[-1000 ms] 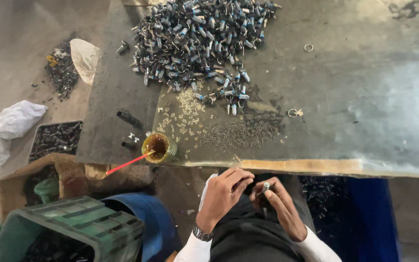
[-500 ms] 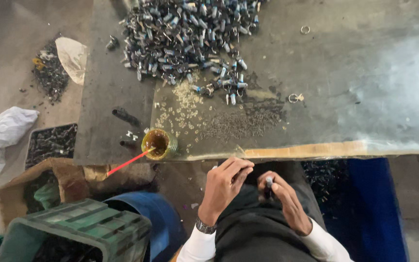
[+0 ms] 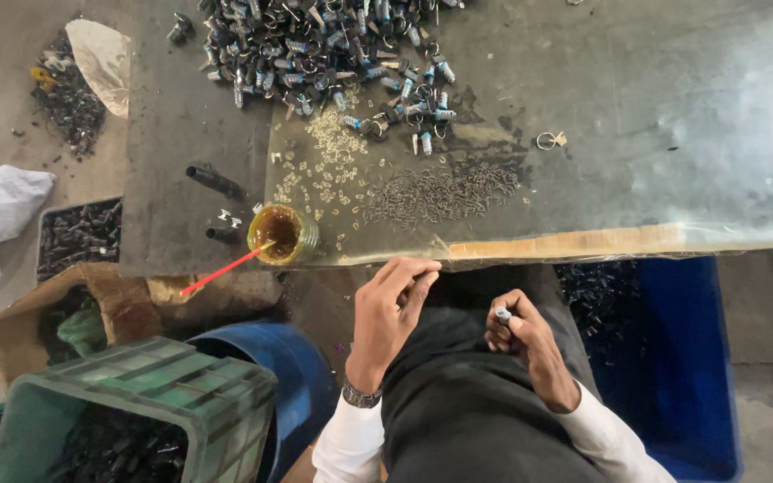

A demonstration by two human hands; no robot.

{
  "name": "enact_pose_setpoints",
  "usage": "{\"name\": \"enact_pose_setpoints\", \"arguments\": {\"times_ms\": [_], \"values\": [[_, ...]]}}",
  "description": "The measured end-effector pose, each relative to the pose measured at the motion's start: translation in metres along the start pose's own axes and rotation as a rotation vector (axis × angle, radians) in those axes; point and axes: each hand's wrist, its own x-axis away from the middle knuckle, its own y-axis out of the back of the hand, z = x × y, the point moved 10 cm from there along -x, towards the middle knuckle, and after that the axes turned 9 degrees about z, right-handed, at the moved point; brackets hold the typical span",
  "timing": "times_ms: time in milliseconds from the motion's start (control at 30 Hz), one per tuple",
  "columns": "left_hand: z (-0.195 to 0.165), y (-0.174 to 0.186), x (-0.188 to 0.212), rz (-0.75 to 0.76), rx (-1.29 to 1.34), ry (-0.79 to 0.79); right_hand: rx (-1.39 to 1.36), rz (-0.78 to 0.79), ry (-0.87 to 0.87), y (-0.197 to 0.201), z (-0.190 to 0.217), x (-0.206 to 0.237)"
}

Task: The person sits at a workbench holding small metal components, dips a brush into a jar of amber liquid, and brushes the liquid onto each component by hand, then places the treated component on the table with a pile of similar parts. The person repeats this coating cycle for one component at a time throughout the clip.

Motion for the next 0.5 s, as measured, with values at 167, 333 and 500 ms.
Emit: {"name": "enact_pose_setpoints", "arguments": {"times_ms": [167, 333, 500], "values": [[0.002, 0.002, -0.001, -0.019, 0.007, 0.044, 0.239, -0.073, 0.109, -0.004, 0.025, 0.001], [0.014, 0.006, -0.005, -0.04, -0.066, 0.039, 0.103, -0.051, 0.11, 0.002, 0.013, 0.005], [0.03, -0.01, -0.019, 0.015, -0.218, 0.021, 0.011, -0.033, 0.079, 0.01, 0.0, 0.003]]}}
